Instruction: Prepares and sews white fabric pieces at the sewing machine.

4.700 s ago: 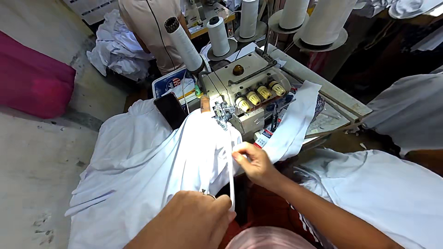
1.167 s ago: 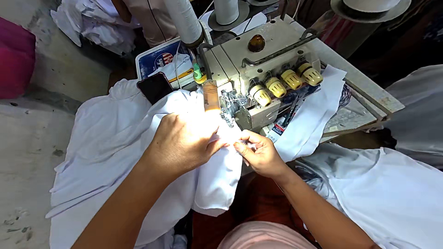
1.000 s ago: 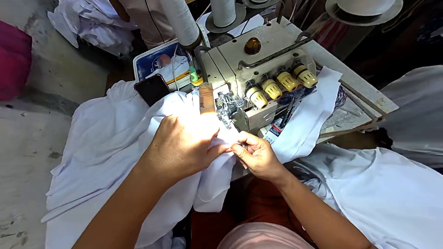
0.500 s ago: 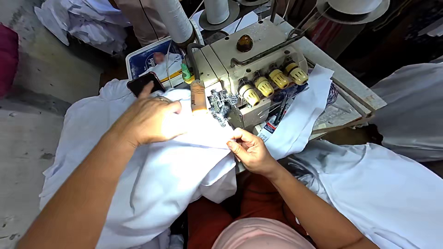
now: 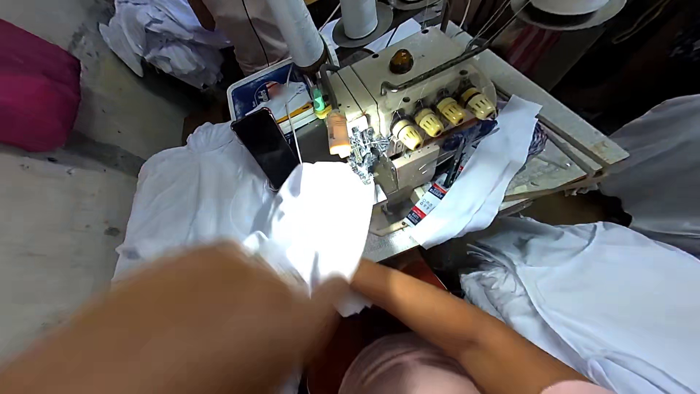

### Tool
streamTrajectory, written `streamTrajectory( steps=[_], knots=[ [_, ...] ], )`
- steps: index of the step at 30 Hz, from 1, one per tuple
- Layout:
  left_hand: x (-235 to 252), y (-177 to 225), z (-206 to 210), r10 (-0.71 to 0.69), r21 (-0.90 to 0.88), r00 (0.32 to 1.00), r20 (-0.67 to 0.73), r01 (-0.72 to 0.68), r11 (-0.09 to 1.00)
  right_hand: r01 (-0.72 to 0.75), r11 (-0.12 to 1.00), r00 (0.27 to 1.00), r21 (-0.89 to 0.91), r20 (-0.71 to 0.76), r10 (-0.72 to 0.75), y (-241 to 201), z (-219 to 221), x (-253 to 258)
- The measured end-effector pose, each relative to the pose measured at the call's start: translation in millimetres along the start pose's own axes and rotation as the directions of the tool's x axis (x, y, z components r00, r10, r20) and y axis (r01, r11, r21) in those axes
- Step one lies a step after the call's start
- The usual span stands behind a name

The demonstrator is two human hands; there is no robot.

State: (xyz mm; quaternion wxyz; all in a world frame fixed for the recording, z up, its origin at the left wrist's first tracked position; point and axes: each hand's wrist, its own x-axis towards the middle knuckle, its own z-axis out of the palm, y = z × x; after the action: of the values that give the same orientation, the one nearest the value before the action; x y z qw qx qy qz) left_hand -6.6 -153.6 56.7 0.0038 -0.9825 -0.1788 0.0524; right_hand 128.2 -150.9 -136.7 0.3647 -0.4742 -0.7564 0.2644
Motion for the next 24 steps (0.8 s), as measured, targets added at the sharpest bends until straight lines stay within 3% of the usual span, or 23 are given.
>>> streamTrajectory(
  steps=[1, 2, 3, 4, 5, 6, 7, 8, 11, 15, 18, 24],
  knots=[
    [-3, -21, -8, -0.118, 0.063, 0.992, 0.035, 0.115, 0.991, -0.075, 0.997, 0.982, -0.035, 0.174, 0.08, -2, -11, 13],
    [-4, -42, -24, -0.21, 0.079, 0.973, 0.098, 0.202, 0.976, -0.157, 0.986, 0.912, -0.058, 0.374, 0.167, -6, -29, 20],
    [-4, -57, -35, -0.259, 0.052, 0.96, 0.11, 0.255, 0.966, -0.173, 0.984, 0.883, -0.048, 0.435, 0.176, -6, -44, 19],
    [-6, -66, -40, -0.284, 0.004, 0.954, 0.093, 0.284, 0.959, -0.14, 0.99, 0.927, 0.0, 0.352, 0.131, -4, -53, 8],
    [-8, -68, -40, -0.297, -0.065, 0.952, 0.071, 0.302, 0.951, -0.053, 0.997, 0.992, 0.055, 0.121, 0.046, 3, -54, -5],
    [-10, -69, -37, -0.272, -0.106, 0.961, 0.046, 0.276, 0.955, 0.066, 0.995, 0.984, 0.071, -0.167, -0.053, 13, -49, -13],
    [-11, -67, -33, -0.24, -0.123, 0.971, 0.023, 0.241, 0.963, 0.154, 0.986, 0.917, 0.058, -0.38, -0.121, 22, -46, -15],
    [-11, -65, -30, -0.225, -0.11, 0.974, 0.013, 0.225, 0.968, 0.184, 0.982, 0.861, 0.044, -0.489, -0.139, 27, -49, -13],
    [-7, -53, -24, -0.309, 0.001, 0.95, 0.051, 0.31, 0.951, 0.162, 0.986, 0.868, 0.029, -0.479, -0.128, 28, -62, -5],
    [-15, -70, 4, -0.131, 0.16, 0.974, -0.184, 0.161, 0.974, 0.263, 0.965, 0.872, -0.019, -0.423, -0.247, 25, -62, -1],
    [-18, -69, 5, -0.107, 0.149, 0.974, -0.201, 0.138, 0.979, 0.305, 0.952, 0.848, 0.011, -0.458, -0.266, 24, -61, -6],
    [-17, -58, -1, -0.148, 0.029, 0.979, -0.142, 0.153, 0.988, 0.24, 0.96, 0.847, 0.145, -0.514, -0.135, 21, -60, -2]
  ],
)
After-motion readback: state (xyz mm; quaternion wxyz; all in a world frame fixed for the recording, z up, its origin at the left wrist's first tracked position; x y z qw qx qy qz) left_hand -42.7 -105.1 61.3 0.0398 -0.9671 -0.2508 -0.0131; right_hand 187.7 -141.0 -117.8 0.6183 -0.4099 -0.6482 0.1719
